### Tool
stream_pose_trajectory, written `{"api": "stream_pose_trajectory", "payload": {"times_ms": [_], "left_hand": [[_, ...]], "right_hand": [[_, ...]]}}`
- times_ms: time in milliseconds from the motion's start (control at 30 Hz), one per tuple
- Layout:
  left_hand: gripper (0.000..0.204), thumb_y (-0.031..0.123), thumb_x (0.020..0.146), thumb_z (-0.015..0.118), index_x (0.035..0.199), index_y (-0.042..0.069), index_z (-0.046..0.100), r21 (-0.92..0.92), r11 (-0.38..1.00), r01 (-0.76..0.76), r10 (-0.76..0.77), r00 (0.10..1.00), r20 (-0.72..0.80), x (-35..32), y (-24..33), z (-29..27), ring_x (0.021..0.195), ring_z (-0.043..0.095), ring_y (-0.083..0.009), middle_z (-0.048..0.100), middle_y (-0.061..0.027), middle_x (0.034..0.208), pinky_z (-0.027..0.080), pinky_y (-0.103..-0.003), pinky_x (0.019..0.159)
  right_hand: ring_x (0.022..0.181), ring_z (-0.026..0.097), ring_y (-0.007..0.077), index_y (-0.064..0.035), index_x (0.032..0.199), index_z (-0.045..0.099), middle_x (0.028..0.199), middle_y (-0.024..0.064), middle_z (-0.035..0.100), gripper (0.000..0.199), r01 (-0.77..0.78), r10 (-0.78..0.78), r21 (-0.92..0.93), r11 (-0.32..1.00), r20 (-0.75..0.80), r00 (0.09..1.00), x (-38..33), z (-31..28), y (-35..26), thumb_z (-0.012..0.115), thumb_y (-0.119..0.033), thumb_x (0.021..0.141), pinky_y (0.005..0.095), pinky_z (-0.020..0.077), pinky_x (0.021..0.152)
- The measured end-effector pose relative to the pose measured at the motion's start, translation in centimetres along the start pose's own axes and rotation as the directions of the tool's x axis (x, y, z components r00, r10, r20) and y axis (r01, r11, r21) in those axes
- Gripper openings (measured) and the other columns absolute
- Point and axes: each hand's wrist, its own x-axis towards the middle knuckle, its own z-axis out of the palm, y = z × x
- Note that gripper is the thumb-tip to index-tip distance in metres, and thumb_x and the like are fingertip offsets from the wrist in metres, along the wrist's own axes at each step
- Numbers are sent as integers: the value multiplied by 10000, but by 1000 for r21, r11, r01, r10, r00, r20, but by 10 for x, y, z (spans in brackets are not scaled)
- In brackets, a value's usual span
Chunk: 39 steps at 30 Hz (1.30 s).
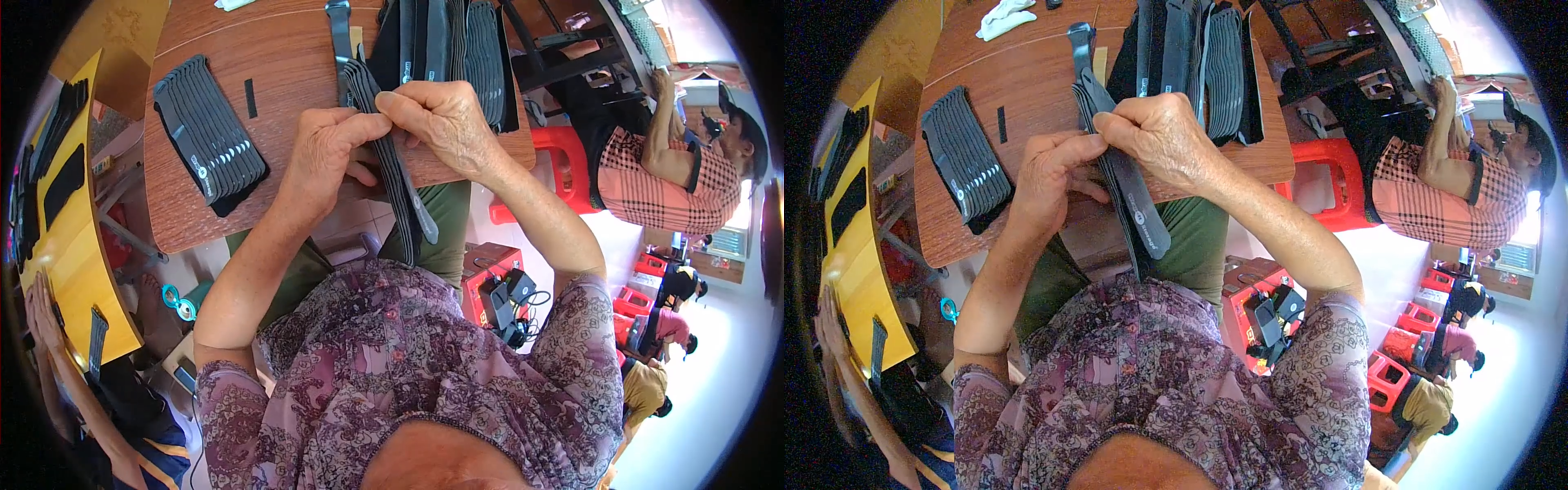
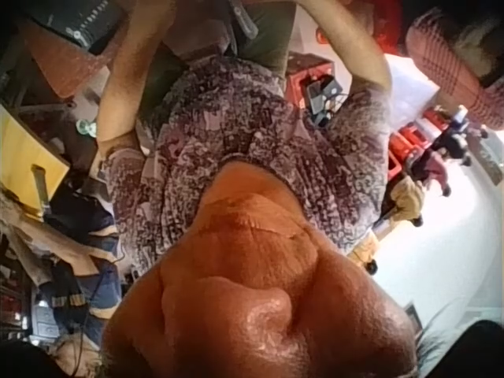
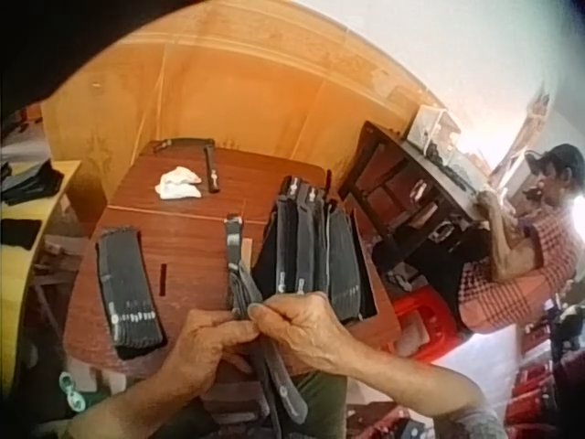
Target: The recorder is inspecting, flipping over, and stacking manufactured black textile storage bags at a workshop table.
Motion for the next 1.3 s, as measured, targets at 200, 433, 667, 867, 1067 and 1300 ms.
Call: {"api": "stream_pose_trajectory", "payload": {"times_ms": [200, 433, 667, 867, 1067, 1300], "left_hand": [[329, 236, 805, 581, 878, -81, 626, -14, 1000, 15, -14, 999, 53, 3, -3, -2, 591, 646, -210, 653, -151, 766, 507, -259, 461], [276, 188, 796, 617, 852, -83, 611, 93, 996, 12, -12, 1000, -4, 5, 6, -5, 537, 640, -239, 651, -175, 764, 489, -263, 412], [227, 149, 788, 609, 830, -74, 605, -18, 1000, 24, -23, 999, 24, 6, -1, -8, 531, 643, -253, 646, -183, 744, 479, -273, 374], [209, 124, 786, 586, 814, -84, 591, -40, 999, 24, -21, 998, 58, 7, -4, -5, 540, 647, -252, 637, -192, 728, 498, -279, 377], [226, 132, 792, 601, 797, -93, 589, 44, 999, 27, -30, 997, 77, 7, -2, -3, 573, 660, -257, 627, -192, 713, 499, -268, 371], [240, 148, 797, 615, 797, -91, 587, 22, 997, 78, -80, 992, 95, 7, -5, -5, 537, 648, -249, 624, -186, 713, 493, -268, 361]], "right_hand": [[453, 518, 214, 49, 696, 597, 541, 195, 499, 299, 169, -181, -155, 973, -66, 981, 1, 6, 7, 609, -214, 837, 339, 427, 466], [451, 520, 250, 47, 696, 584, 546, 195, 497, 298, 99, -107, -90, 991, -87, 990, 0, 6, 8, 602, -214, 837, 357, 423, 464], [548, 523, 52, 28, 813, 674, 592, 34, 577, 274, 65, -66, -178, 982, 0, 998, -1, 4, 5, 606, -227, 885, 224, 415, 455], [497, 587, 310, 43, 658, 588, 547, 197, 522, 315, 114, -132, -217, 969, -72, 989, -3, 9, 6, 609, -223, 825, 372, 450, 472], [521, 599, 323, 49, 633, 567, 549, 204, 526, 332, 116, -127, -189, 975, -47, 991, -4, 5, 2, 596, -220, 825, 380, 456, 479], [533, 585, 383, 50, 608, 568, 544, 229, 522, 307, 59, -78, -230, 971, -75, 994, -4, 10, 0, 580, -192, 797, 417, 462, 495]]}}
